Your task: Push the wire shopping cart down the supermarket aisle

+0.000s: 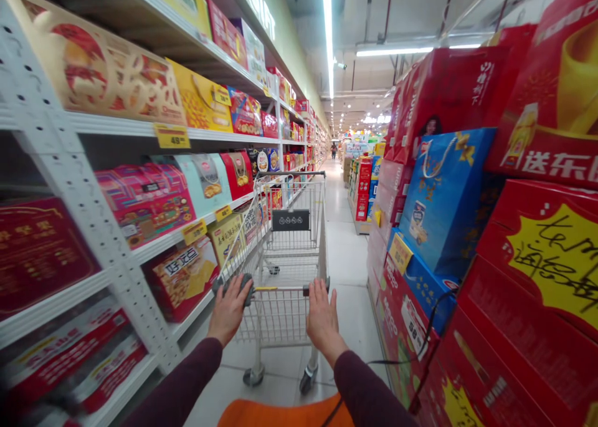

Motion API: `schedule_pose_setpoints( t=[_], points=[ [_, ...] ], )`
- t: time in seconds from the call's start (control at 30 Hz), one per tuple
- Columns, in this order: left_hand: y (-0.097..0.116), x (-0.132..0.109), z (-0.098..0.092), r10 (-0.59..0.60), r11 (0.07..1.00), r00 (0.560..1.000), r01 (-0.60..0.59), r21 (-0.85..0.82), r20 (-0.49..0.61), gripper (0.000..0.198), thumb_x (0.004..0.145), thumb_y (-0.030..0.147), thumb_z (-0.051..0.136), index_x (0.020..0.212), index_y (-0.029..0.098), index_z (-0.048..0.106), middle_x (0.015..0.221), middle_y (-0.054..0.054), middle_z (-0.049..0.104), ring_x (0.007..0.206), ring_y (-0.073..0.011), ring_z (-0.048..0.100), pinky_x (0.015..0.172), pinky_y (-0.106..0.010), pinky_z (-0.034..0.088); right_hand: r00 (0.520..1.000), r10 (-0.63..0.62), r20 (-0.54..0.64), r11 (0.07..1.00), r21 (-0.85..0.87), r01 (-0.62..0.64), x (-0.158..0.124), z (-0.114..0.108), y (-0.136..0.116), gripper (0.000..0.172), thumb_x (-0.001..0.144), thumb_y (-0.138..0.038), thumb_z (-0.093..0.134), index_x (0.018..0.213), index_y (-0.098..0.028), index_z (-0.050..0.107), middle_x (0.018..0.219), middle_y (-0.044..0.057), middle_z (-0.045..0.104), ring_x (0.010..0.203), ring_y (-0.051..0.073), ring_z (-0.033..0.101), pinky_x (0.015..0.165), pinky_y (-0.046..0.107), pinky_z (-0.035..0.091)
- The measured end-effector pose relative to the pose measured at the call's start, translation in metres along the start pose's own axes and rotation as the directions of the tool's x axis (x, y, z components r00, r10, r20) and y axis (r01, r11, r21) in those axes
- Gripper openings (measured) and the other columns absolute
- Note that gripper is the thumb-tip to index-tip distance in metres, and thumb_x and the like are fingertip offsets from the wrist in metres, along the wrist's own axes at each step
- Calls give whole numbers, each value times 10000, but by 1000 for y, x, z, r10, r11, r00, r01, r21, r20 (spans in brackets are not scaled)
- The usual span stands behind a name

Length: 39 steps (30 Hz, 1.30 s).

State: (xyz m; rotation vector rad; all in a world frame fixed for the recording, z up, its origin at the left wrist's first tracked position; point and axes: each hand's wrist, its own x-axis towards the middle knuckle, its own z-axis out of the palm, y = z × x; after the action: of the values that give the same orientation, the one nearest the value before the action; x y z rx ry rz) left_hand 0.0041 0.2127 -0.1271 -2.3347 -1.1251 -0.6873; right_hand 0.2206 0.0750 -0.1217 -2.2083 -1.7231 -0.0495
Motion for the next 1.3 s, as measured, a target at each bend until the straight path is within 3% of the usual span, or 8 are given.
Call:
schedule_pose_setpoints(
  t=[0.2, 0.43, 0.53, 0.7, 0.87, 0.97, 1.23, 1.3],
  points=[
    [34, 8, 11, -3, 996, 1000, 3, -92, 0, 508, 760, -9, 315, 1204, 165, 491, 1317, -137, 411, 1218, -267, 382, 955, -465, 374, 1000, 0, -5, 1000, -14, 0, 2, 0, -4, 730, 649, -120, 401, 1358, -53, 237, 1450, 105, 127, 1336, 237, 71, 1061, 479, 63],
    [99, 23, 9, 194, 964, 981, -195, -179, -24, 502, 774, 27, 339, 1216, 222, 475, 1308, -84, 437, 1222, -226, 381, 978, -437, 351, 999, 8, -37, 1000, -13, -8, 1, 1, 1, 726, 645, -100, 384, 1357, -62, 243, 1449, 96, 141, 1335, 237, 76, 1059, 484, 64],
    [113, 26, 8, 233, 954, 971, -238, -182, -50, 478, 792, 57, 344, 1209, 248, 478, 1305, -57, 446, 1224, -206, 379, 993, -436, 329, 1000, 7, -21, 1000, -19, -7, 0, -2, 2, 712, 658, -105, 382, 1356, -66, 249, 1448, 100, 147, 1336, 237, 72, 1058, 486, 65],
    [92, 25, 5, 277, 947, 958, -285, -147, -78, 508, 770, 29, 326, 1202, 244, 484, 1322, -58, 423, 1222, -194, 382, 1034, -475, 245, 1000, 18, -17, 999, -41, -18, -1, -3, 5, 709, 663, -109, 386, 1358, -70, 248, 1449, 100, 136, 1335, 238, 81, 1059, 484, 65],
    [44, 18, 1, 186, 978, 981, -190, -85, -51, 564, 735, -21, 281, 1216, 200, 477, 1333, -94, 398, 1220, -240, 383, 1002, -540, 252, 1000, 14, -11, 999, -49, -14, -2, 4, 3, 708, 665, -95, 381, 1359, -77, 245, 1448, 96, 148, 1334, 238, 86, 1057, 487, 64],
    [31, 13, 1, 135, 989, 990, -137, -46, -43, 564, 736, -26, 265, 1215, 182, 480, 1326, -116, 401, 1211, -263, 392, 980, -564, 266, 1000, -8, 2, 1000, -30, 8, -2, 6, -5, 698, 672, -108, 388, 1355, -66, 252, 1447, 107, 147, 1333, 246, 85, 1055, 492, 61],
    [75, 15, 1, 171, 978, 985, -172, -117, -24, 561, 732, -11, 306, 1216, 215, 478, 1329, -80, 405, 1225, -239, 378, 986, -530, 307, 998, -66, 4, 997, -26, 66, 1, -1, -22, 702, 675, -150, 408, 1356, -77, 256, 1450, 95, 135, 1336, 241, 76, 1061, 467, 70],
    [78, 15, 0, 188, 975, 982, -190, -119, -28, 564, 732, -7, 311, 1225, 219, 466, 1341, -75, 389, 1235, -232, 364, 995, -531, 296, 998, -65, 9, 997, -33, 65, 1, -1, -22, 707, 672, -156, 411, 1357, -83, 256, 1451, 92, 130, 1336, 240, 75, 1062, 466, 71]
  ],
)
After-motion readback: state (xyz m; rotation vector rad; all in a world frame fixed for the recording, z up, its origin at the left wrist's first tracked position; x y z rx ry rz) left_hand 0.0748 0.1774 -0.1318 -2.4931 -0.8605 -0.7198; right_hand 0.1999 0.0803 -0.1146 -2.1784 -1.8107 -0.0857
